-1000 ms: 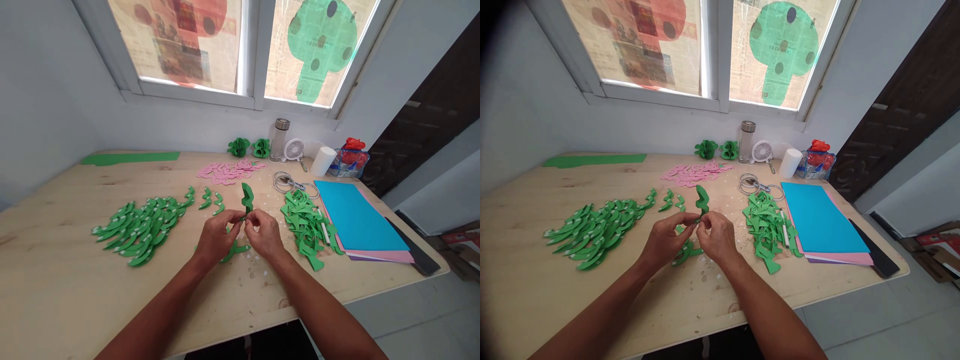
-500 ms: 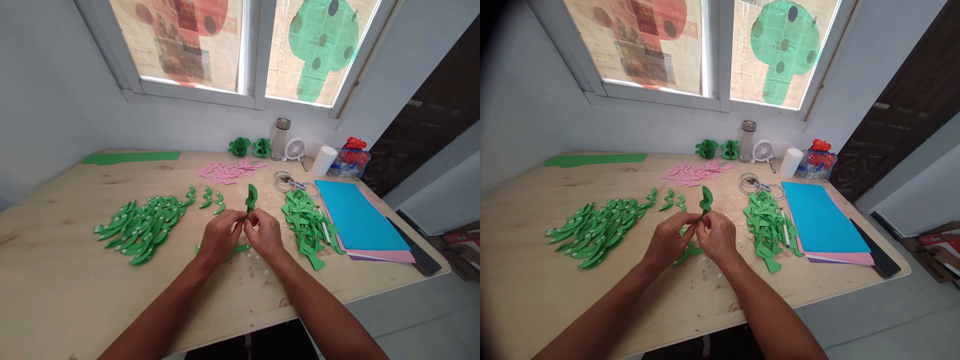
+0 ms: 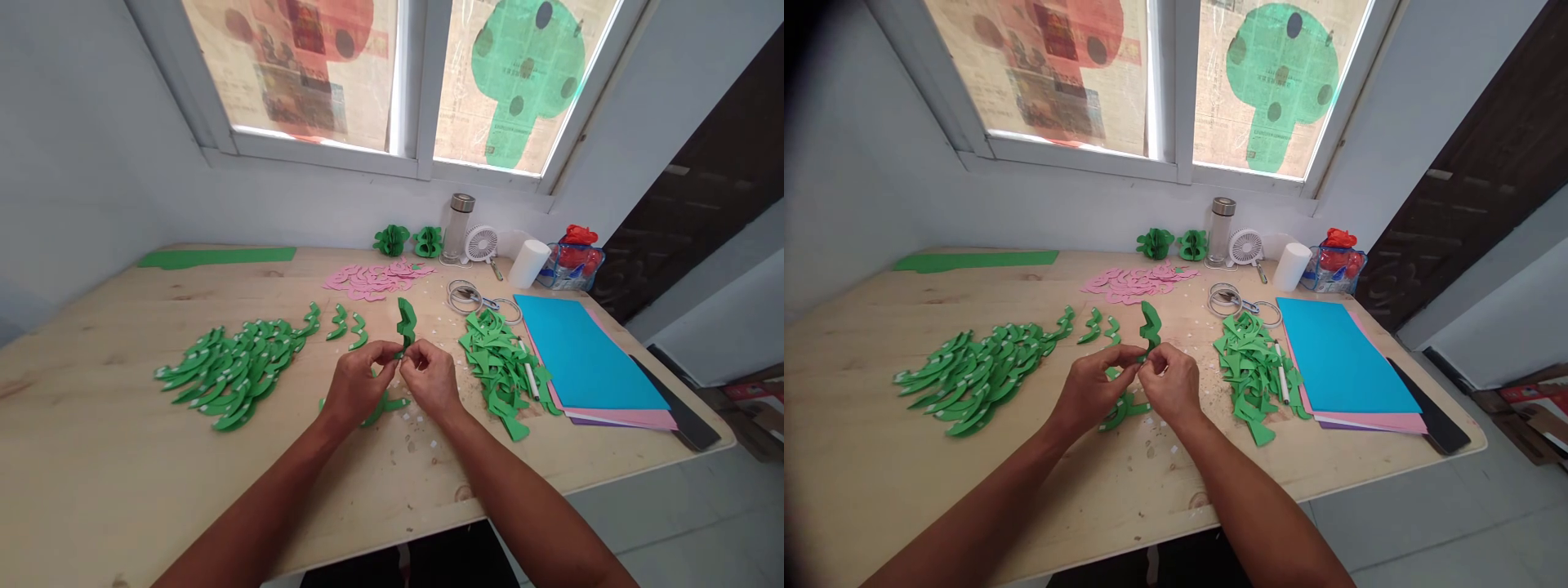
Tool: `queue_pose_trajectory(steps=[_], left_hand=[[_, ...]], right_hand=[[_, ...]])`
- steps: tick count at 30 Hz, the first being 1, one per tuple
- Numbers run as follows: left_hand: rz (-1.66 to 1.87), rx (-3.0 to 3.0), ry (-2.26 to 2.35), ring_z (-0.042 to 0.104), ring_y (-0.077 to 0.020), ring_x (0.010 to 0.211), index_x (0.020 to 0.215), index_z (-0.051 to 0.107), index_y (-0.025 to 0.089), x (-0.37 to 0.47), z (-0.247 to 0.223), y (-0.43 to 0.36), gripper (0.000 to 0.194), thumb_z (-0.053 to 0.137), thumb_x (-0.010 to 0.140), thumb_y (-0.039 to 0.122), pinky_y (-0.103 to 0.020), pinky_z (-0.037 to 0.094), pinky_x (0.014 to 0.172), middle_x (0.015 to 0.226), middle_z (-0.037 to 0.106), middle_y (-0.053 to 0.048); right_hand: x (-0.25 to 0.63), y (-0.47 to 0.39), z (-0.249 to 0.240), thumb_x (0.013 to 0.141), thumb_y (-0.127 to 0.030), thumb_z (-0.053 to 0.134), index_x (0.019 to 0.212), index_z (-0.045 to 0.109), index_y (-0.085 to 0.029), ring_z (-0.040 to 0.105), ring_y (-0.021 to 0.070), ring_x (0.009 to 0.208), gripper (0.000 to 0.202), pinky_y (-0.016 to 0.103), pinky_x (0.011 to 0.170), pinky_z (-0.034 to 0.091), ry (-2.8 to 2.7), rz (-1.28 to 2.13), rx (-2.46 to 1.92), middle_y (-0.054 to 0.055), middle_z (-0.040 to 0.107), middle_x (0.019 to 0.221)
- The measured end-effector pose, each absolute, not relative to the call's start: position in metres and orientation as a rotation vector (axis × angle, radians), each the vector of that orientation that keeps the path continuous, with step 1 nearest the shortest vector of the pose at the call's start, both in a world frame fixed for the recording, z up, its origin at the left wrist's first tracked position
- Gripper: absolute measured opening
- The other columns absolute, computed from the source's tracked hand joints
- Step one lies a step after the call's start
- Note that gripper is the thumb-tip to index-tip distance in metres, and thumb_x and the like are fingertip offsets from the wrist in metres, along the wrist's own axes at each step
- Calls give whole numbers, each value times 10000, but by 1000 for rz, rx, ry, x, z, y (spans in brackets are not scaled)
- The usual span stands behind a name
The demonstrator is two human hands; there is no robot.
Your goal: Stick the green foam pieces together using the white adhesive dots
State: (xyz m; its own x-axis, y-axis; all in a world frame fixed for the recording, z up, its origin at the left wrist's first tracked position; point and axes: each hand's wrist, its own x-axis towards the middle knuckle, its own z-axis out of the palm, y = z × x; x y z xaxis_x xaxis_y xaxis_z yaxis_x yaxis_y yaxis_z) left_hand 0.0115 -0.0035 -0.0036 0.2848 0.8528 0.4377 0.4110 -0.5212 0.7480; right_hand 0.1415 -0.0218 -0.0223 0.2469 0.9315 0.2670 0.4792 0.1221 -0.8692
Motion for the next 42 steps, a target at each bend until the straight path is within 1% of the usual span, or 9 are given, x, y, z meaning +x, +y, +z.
queue_pose_trajectory(steps=[7,12,16,19,21,23,25,30,42], left_hand=[[1124,1718,1092,648,-178,704,847,679,172,9,-4,1,178,621,686,222,-269,506,647,775,711,-31],[1096,1412,981,612,-149,657,862,678,150,9,-2,1,220,681,660,238,-232,472,578,706,668,-20],[1076,1303,924,607,-141,677,859,682,147,7,3,1,240,714,635,227,-229,476,611,713,664,-19],[1069,1288,900,608,-143,684,853,684,145,6,3,2,248,730,624,231,-237,483,624,729,672,-27],[1071,1299,882,610,-144,675,849,685,145,5,3,3,250,736,622,237,-244,490,625,715,669,-26],[1074,1318,864,615,-149,670,851,687,148,5,2,4,249,735,625,243,-255,498,630,706,669,-25],[1071,1335,852,618,-151,668,845,689,151,5,1,4,240,733,627,240,-261,503,633,707,672,-25],[1052,1345,800,627,-156,709,851,688,155,5,0,4,226,725,639,223,-267,507,669,769,694,-37],[987,1311,749,624,-150,712,875,677,147,6,-1,4,252,729,644,233,-268,501,678,790,690,-44]], right_hand=[[153,-15,-19,654,-248,533,583,516,-187,425,108,506,95,230,520,347,-1108,656,-1399,-50,480,523],[168,-7,-18,622,-248,566,774,560,-176,516,139,659,168,256,641,410,-739,584,-1259,-13,567,710],[176,-6,-17,685,-291,517,703,589,-171,540,168,745,141,291,736,404,-704,494,-1286,19,601,732],[177,-8,-15,718,-327,510,613,566,-170,563,199,854,197,314,794,398,-739,477,-1320,68,641,835],[175,-8,-13,682,-318,569,715,604,-169,561,210,906,156,315,788,407,-775,480,-1347,83,644,937],[172,-9,-12,661,-319,606,889,620,-177,568,210,909,269,312,759,422,-802,545,-1337,85,646,980],[169,-9,-13,698,-370,589,932,626,-174,588,201,849,306,301,711,432,-843,700,-1286,83,664,922],[160,-13,-15,761,-490,541,792,666,-162,559,153,643,352,258,572,403,-1009,1096,-1122,48,638,692],[155,-16,-11,713,-465,627,642,572,-170,452,103,517,309,231,514,352,-1156,1028,-1163,-37,501,528]])
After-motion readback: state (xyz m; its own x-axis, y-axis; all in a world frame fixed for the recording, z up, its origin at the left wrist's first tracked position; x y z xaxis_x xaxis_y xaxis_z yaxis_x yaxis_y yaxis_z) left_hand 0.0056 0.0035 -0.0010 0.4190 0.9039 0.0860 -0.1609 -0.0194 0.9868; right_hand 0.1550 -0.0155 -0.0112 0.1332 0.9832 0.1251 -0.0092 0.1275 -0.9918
